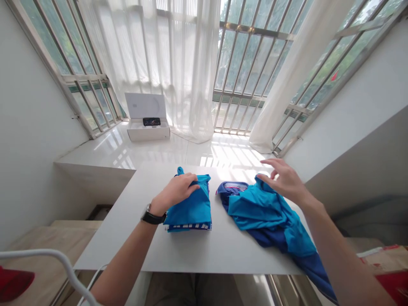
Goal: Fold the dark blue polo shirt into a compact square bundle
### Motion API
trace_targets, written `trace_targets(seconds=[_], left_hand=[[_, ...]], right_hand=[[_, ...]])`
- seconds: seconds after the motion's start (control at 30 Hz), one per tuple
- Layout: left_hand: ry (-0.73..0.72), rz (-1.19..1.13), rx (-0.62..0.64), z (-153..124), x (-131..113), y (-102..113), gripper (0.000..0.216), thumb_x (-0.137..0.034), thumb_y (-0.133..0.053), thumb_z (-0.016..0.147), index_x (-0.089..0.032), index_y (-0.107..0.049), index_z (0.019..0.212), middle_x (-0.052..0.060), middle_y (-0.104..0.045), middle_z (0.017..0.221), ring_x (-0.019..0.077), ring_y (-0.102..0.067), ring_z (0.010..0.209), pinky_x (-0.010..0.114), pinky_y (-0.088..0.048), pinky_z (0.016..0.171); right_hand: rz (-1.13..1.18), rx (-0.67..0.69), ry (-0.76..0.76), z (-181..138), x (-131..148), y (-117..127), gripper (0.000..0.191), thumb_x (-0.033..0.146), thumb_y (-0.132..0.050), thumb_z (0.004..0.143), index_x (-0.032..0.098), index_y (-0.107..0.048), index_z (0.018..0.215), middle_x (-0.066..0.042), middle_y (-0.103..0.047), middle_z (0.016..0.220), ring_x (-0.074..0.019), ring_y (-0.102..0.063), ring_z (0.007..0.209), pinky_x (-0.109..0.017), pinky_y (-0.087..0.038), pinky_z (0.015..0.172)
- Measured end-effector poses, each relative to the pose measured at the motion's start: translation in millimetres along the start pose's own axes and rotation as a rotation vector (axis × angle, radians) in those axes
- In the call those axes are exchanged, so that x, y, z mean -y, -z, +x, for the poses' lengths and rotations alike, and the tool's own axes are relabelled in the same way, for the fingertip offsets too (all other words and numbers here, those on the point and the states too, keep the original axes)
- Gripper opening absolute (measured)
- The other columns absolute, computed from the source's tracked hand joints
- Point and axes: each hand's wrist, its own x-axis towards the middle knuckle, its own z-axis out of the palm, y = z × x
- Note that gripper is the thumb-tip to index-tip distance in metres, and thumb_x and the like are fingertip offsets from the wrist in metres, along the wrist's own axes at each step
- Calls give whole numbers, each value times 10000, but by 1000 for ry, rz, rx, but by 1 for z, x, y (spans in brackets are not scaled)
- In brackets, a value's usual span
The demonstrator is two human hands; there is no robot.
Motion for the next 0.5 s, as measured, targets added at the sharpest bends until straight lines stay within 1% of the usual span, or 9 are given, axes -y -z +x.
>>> trace_targets(seconds=[0.07,0.1,0.13,0.2,0.27,0.3,0.37,0.43,0.5], left_hand=[[-166,-152,-82,-1,-30,5,168,-350,-493,976,-214,-581,930,41,-621,918,188,-586,800,294,-461,721],[-241,-212,-125,-2,-44,7,152,-337,-489,984,-212,-565,943,39,-607,939,176,-578,815,292,-469,738],[-303,-263,-179,-2,-56,9,134,-323,-489,989,-211,-550,949,39,-598,955,169,-573,833,292,-476,756],[-374,-336,-296,-1,-69,10,102,-297,-493,993,-211,-530,953,37,-586,964,161,-569,859,296,-487,780],[-377,-377,-390,-1,-66,10,80,-289,-498,993,-214,-522,985,39,-583,989,155,-576,869,299,-502,785],[-355,-376,-410,0,-58,9,86,-295,-496,994,-216,-520,1021,48,-584,1032,152,-583,865,301,-511,780],[-267,-306,-369,-1,-32,4,152,-312,-479,999,-222,-512,1116,79,-576,1165,161,-603,900,320,-526,795],[-134,-127,-213,-3,0,-4,213,-323,-470,994,-222,-531,1171,100,-576,1244,209,-606,1021,368,-518,871],[22,73,-14,-6,30,-13,256,-347,-498,971,-207,-575,1171,113,-614,1228,276,-577,1133,424,-482,945]], right_hand=[[300,230,157,-2,45,-13,671,514,-706,777,273,-510,1372,-115,-562,1311,-142,-605,666,-316,-525,605],[399,345,203,-3,65,-19,752,512,-731,762,291,-449,1423,-86,-616,1205,-140,-597,664,-294,-512,575],[461,455,233,-3,83,-23,760,509,-750,749,297,-449,1414,-50,-648,1094,-132,-580,642,-277,-498,556],[490,651,297,-2,105,-27,576,508,-761,744,255,-590,1233,21,-631,835,-116,-531,594,-249,-450,515],[453,730,354,2,107,-24,331,511,-725,789,199,-666,883,60,-520,633,-96,-458,545,-233,-383,482],[436,703,364,3,102,-19,336,508,-699,817,185,-639,745,65,-467,577,-90,-427,531,-232,-357,474],[455,515,315,6,83,-4,394,503,-660,855,177,-602,643,56,-451,549,-89,-417,526,-235,-351,469],[546,215,183,7,61,16,354,510,-670,846,180,-654,718,30,-540,598,-107,-481,547,-248,-400,477],[647,-167,54,8,43,33,290,497,-720,809,208,-701,812,8,-615,665,-139,-543,586,-286,-462,517]])
